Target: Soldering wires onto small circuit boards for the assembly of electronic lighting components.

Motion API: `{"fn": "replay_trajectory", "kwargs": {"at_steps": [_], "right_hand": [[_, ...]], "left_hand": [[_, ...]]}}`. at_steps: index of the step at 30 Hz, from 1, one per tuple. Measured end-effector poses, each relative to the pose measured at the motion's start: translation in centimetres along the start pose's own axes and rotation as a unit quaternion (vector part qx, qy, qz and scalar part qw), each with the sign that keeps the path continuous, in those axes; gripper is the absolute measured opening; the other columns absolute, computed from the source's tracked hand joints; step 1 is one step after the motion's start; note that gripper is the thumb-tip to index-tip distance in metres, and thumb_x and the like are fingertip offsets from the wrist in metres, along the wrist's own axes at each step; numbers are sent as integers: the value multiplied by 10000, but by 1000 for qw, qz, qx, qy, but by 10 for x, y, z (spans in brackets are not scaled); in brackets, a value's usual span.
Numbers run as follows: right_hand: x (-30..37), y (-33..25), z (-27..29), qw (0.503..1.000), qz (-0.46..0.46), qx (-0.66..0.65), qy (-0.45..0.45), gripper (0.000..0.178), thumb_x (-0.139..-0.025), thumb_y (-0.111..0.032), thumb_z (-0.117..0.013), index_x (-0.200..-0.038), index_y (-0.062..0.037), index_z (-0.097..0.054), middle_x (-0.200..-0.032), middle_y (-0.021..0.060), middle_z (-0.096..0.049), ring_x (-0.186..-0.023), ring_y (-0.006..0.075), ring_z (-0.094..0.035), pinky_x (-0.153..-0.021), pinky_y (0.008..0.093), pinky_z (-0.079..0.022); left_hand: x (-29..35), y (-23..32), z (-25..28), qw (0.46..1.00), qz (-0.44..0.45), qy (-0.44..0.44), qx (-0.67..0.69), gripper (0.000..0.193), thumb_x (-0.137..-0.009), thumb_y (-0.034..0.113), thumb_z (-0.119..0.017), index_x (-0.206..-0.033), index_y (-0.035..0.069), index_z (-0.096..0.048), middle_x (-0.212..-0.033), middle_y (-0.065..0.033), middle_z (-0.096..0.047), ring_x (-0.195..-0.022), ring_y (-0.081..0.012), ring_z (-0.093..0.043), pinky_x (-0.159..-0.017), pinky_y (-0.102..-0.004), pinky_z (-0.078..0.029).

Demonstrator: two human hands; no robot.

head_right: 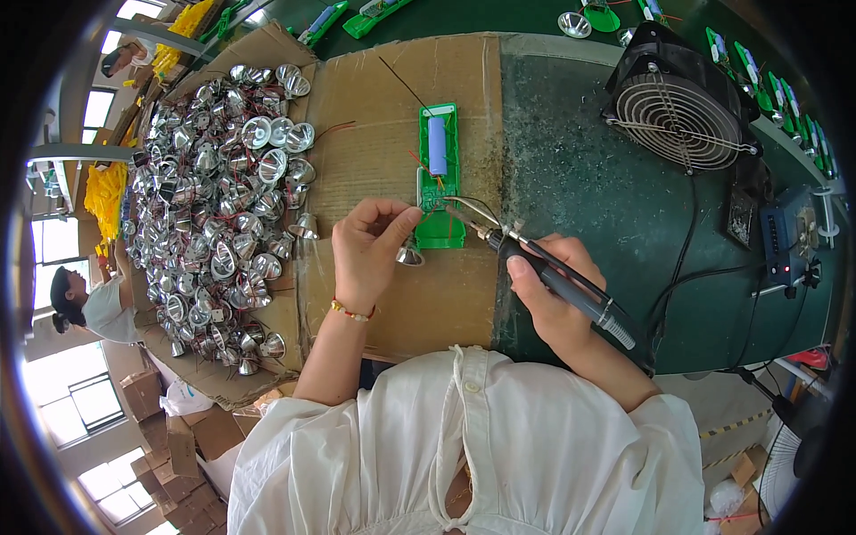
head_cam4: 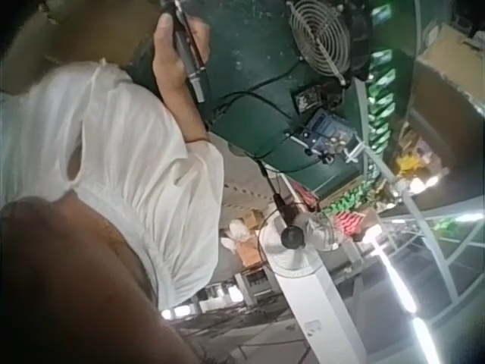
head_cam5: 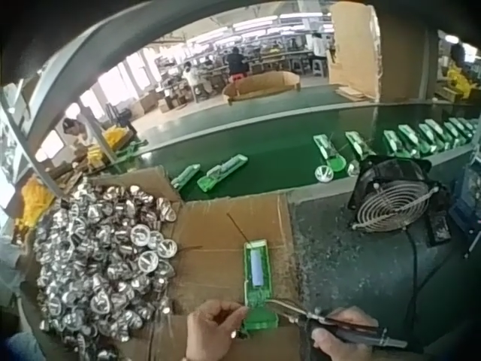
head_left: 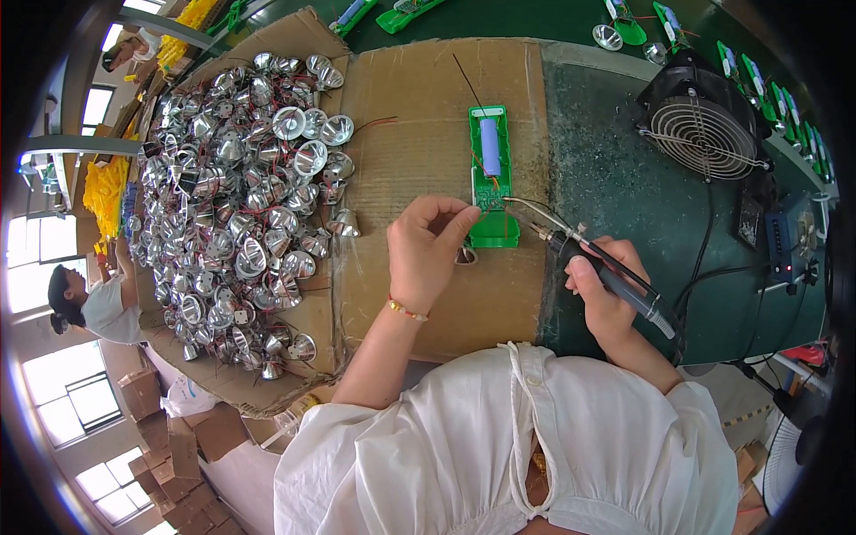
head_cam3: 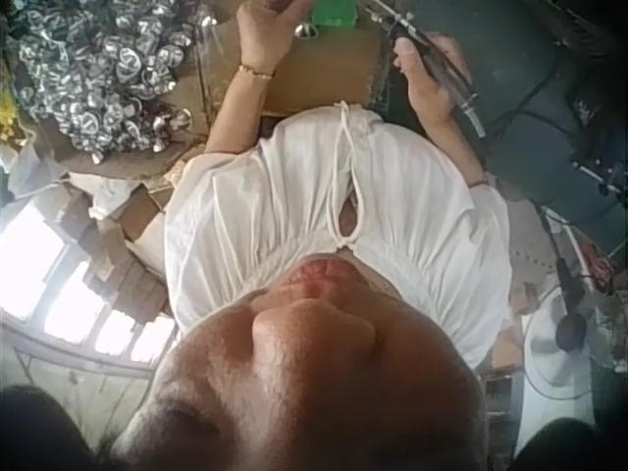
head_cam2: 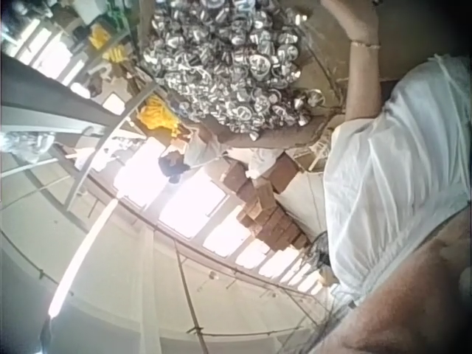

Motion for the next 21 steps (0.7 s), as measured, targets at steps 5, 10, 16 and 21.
{"fn": "replay_trajectory", "kwargs": {"at_steps": [5,10,16,21], "right_hand": [[-6,2,-7,999,-25,28,3,179,-783,-76,-678,-842,19,-539,-676,66,-600,-574,78,-565,-506,212,-453],[-7,3,-10,999,-47,3,21,166,-787,-66,-671,-839,18,-538,-669,65,-602,-561,78,-562,-499,210,-456],[-7,7,-10,998,-65,2,13,163,-793,-71,-665,-831,18,-533,-665,67,-604,-550,78,-558,-495,213,-459],[-6,6,-12,999,-34,28,-9,161,-813,-79,-637,-887,10,-525,-681,95,-592,-517,101,-548,-462,207,-441]], "left_hand": [[1,11,-8,997,-44,7,-58,126,-758,86,-695,-761,-21,-628,-718,-80,-582,-548,-125,-571,-496,-236,-451],[0,12,-9,996,-54,-3,-76,163,-785,120,-692,-760,-19,-609,-659,-25,-602,-568,-57,-552,-429,-202,-448],[1,16,-9,994,-63,12,-93,124,-752,84,-692,-737,-17,-622,-705,-76,-585,-543,-130,-588,-486,-253,-454],[2,18,-10,992,-83,13,-94,128,-751,82,-691,-719,-14,-613,-692,-75,-579,-525,-134,-584,-477,-254,-450]]}}
Point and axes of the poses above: each hand's wrist, its own x-axis away from the middle knuckle, its own z-axis out of the back of the hand, y = z × x, the point moved 6 cm from there along -x, towards the middle knuckle
